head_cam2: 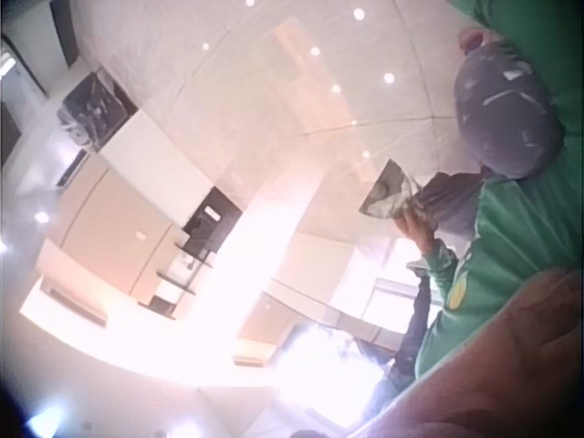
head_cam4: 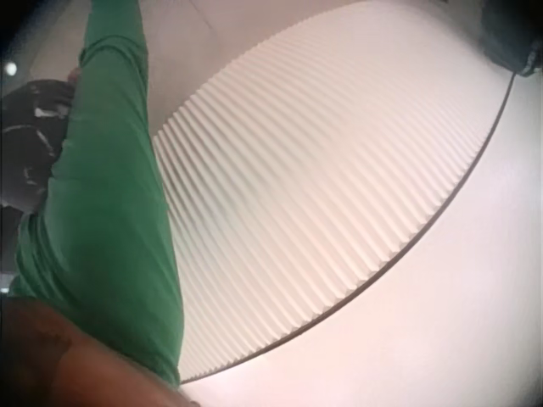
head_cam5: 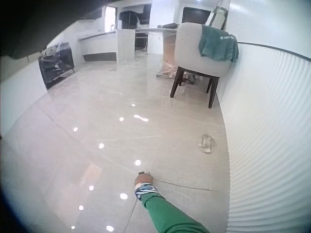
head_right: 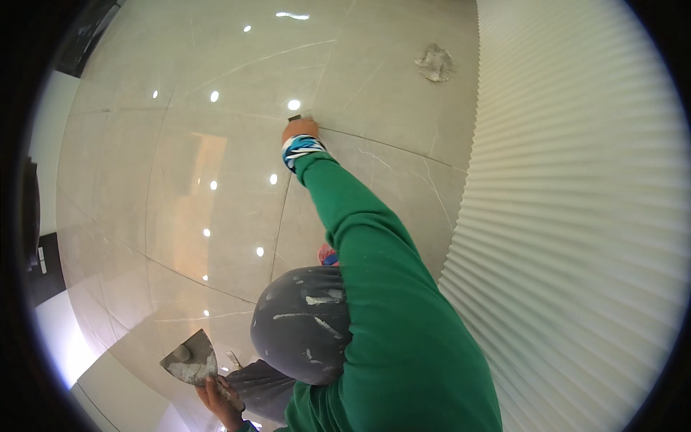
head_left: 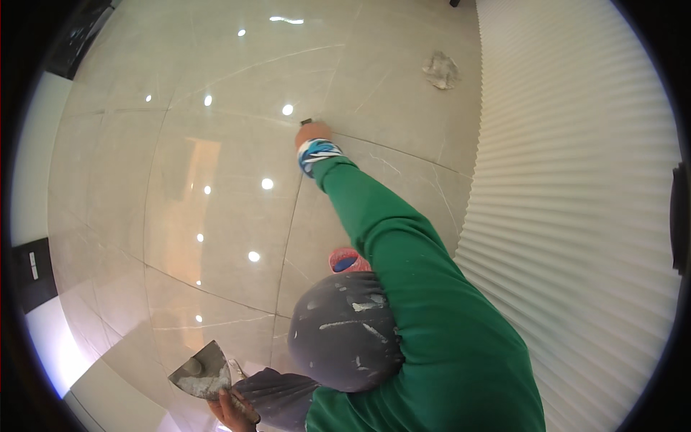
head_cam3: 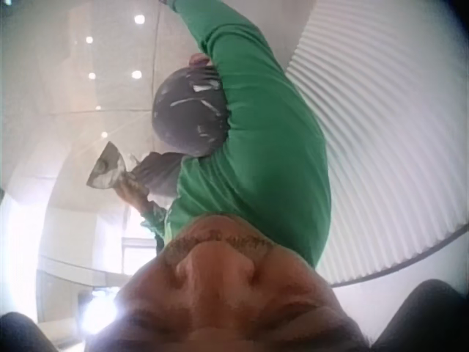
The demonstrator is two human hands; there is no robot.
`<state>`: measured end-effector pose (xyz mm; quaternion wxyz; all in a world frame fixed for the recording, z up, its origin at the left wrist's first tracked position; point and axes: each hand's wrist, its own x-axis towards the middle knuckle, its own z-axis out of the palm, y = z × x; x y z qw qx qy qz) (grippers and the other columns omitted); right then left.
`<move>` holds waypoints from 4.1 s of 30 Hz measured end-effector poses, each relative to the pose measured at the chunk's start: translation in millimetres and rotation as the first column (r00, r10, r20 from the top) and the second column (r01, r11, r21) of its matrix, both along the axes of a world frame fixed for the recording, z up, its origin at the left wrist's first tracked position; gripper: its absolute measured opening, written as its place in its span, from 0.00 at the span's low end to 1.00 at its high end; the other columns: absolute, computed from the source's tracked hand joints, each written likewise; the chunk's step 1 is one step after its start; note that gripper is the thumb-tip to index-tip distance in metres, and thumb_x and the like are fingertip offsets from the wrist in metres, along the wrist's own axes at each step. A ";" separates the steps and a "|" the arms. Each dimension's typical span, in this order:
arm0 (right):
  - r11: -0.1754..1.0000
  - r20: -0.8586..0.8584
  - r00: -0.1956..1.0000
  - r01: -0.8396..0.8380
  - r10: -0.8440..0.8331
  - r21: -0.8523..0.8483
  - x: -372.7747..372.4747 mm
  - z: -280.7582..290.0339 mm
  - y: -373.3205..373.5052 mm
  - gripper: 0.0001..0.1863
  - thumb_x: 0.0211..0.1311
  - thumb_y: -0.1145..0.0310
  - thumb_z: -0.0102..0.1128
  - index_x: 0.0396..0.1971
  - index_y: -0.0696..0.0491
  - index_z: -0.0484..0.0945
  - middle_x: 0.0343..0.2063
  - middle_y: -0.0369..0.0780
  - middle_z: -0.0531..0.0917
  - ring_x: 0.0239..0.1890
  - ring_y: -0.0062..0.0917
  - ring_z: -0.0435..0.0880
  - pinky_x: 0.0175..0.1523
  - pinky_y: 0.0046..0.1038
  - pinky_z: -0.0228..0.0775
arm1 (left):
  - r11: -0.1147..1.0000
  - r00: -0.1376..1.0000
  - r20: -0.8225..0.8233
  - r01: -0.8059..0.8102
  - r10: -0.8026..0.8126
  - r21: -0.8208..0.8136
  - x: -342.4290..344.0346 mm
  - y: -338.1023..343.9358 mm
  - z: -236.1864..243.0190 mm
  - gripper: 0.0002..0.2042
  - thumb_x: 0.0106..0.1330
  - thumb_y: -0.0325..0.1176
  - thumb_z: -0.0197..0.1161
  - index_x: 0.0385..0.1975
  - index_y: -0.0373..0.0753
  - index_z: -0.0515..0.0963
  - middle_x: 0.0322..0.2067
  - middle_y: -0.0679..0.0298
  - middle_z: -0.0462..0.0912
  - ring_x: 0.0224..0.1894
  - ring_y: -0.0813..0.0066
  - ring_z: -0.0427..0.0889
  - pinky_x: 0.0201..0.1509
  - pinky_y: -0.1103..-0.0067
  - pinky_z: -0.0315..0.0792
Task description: The person applies grout to the seams between floor tiles using a putty knife and a smaller scraper, then wipes the excess away with a cloth.
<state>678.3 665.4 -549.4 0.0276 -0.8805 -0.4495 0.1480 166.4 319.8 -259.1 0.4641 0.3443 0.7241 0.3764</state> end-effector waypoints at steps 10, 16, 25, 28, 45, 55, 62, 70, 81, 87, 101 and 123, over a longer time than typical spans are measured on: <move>0.811 -0.846 0.165 0.243 0.506 0.532 -36.3 151.1 -195.4 0.18 0.66 0.76 0.56 0.55 0.58 0.78 0.41 0.38 0.86 0.41 0.26 0.84 0.52 0.32 0.77 | 0.940 0.786 0.603 0.296 -0.138 -0.170 106.4 69.7 -13.8 0.13 0.75 0.41 0.50 0.44 0.37 0.67 0.17 0.61 0.70 0.07 0.75 0.63 0.07 0.80 0.57; 0.496 -0.503 0.202 0.085 0.841 0.864 -15.2 283.6 -318.6 0.32 0.59 0.87 0.51 0.65 0.54 0.72 0.56 0.43 0.81 0.59 0.32 0.81 0.66 0.32 0.69 | 0.766 0.532 0.779 0.633 -0.332 -0.106 230.3 60.1 18.8 0.18 0.72 0.38 0.54 0.53 0.32 0.67 0.14 0.58 0.70 0.05 0.74 0.63 0.06 0.80 0.58; 0.793 -0.884 0.171 0.392 0.434 0.466 -52.4 400.8 -428.0 0.23 0.66 0.80 0.47 0.61 0.60 0.72 0.49 0.49 0.83 0.45 0.42 0.86 0.51 0.38 0.79 | 0.403 0.445 -0.017 0.826 -0.896 0.394 203.6 24.4 185.9 0.10 0.78 0.32 0.49 0.41 0.32 0.75 0.20 0.65 0.75 0.19 0.78 0.72 0.22 0.81 0.65; 0.744 -0.823 -0.337 0.653 0.457 0.145 -73.0 495.2 -451.7 0.18 0.71 0.71 0.46 0.55 0.66 0.73 0.42 0.51 0.85 0.39 0.39 0.86 0.40 0.36 0.78 | 0.102 0.382 -0.661 0.901 -0.646 0.421 213.1 8.5 218.6 0.19 0.65 0.19 0.57 0.57 0.37 0.76 0.32 0.51 0.81 0.29 0.54 0.82 0.33 0.67 0.75; 0.349 -0.107 0.578 -0.327 0.809 0.878 -163.2 532.0 -463.9 0.32 0.60 0.87 0.53 0.67 0.56 0.68 0.55 0.45 0.81 0.56 0.36 0.82 0.60 0.32 0.74 | 0.509 -0.002 0.761 0.742 -0.648 0.436 96.1 -18.9 189.8 0.16 0.72 0.35 0.55 0.51 0.29 0.68 0.17 0.54 0.74 0.08 0.74 0.68 0.08 0.79 0.62; 0.362 0.520 0.595 -0.796 0.612 0.485 -190.2 547.3 -438.4 0.30 0.53 0.82 0.56 0.58 0.43 0.80 0.59 0.39 0.78 0.63 0.40 0.73 0.63 0.41 0.66 | 0.467 0.176 0.524 0.732 -0.833 0.496 18.0 8.6 174.0 0.13 0.74 0.35 0.53 0.49 0.32 0.69 0.20 0.57 0.77 0.11 0.76 0.71 0.13 0.80 0.66; 0.210 0.704 0.240 -0.969 0.669 0.130 -226.1 563.6 -411.3 0.23 0.57 0.71 0.58 0.54 0.43 0.81 0.59 0.37 0.77 0.65 0.34 0.72 0.61 0.37 0.65 | 0.473 0.319 0.388 0.774 -0.865 0.420 25.4 17.8 174.4 0.09 0.75 0.33 0.50 0.46 0.34 0.70 0.22 0.61 0.78 0.13 0.76 0.73 0.16 0.80 0.67; 0.409 0.517 0.441 -0.894 0.733 0.182 -90.4 481.0 -382.5 0.24 0.52 0.79 0.57 0.51 0.46 0.83 0.55 0.37 0.82 0.60 0.35 0.76 0.60 0.35 0.68 | 0.702 0.488 0.511 0.569 -0.708 0.429 108.0 53.7 109.5 0.10 0.74 0.36 0.53 0.47 0.35 0.71 0.20 0.61 0.76 0.12 0.76 0.72 0.13 0.81 0.66; 0.787 -0.490 0.696 0.616 -0.525 0.030 262.1 56.6 -388.8 0.15 0.57 0.72 0.56 0.41 0.65 0.81 0.30 0.50 0.86 0.18 0.35 0.85 0.30 0.35 0.80 | 0.739 0.647 0.443 0.672 -0.620 0.050 209.4 53.3 -221.0 0.10 0.77 0.35 0.51 0.46 0.33 0.68 0.24 0.60 0.78 0.15 0.75 0.74 0.17 0.79 0.70; 0.720 -0.088 0.716 0.694 -0.692 -0.015 311.1 -85.2 -360.0 0.19 0.58 0.67 0.55 0.46 0.61 0.83 0.45 0.59 0.84 0.50 0.52 0.83 0.58 0.44 0.75 | 0.728 0.692 0.448 0.674 -0.566 -0.122 246.0 79.1 -300.5 0.10 0.78 0.35 0.51 0.46 0.33 0.69 0.24 0.60 0.78 0.16 0.74 0.75 0.18 0.79 0.70; 0.736 0.043 0.735 0.677 -0.677 0.006 327.7 -142.5 -321.8 0.16 0.63 0.67 0.53 0.44 0.58 0.83 0.46 0.56 0.85 0.51 0.51 0.83 0.59 0.44 0.76 | 0.793 0.784 0.385 0.581 -0.486 -0.182 274.3 81.4 -324.8 0.11 0.77 0.35 0.51 0.46 0.32 0.71 0.24 0.59 0.78 0.15 0.73 0.75 0.18 0.78 0.70; 0.711 0.012 0.711 0.703 -0.703 0.005 346.4 -168.4 -309.6 0.11 0.63 0.68 0.59 0.40 0.59 0.83 0.42 0.55 0.86 0.47 0.52 0.85 0.53 0.46 0.79 | 0.812 0.791 0.415 0.556 -0.450 -0.179 274.6 93.2 -346.2 0.12 0.76 0.36 0.53 0.48 0.33 0.70 0.24 0.58 0.78 0.16 0.72 0.76 0.19 0.79 0.70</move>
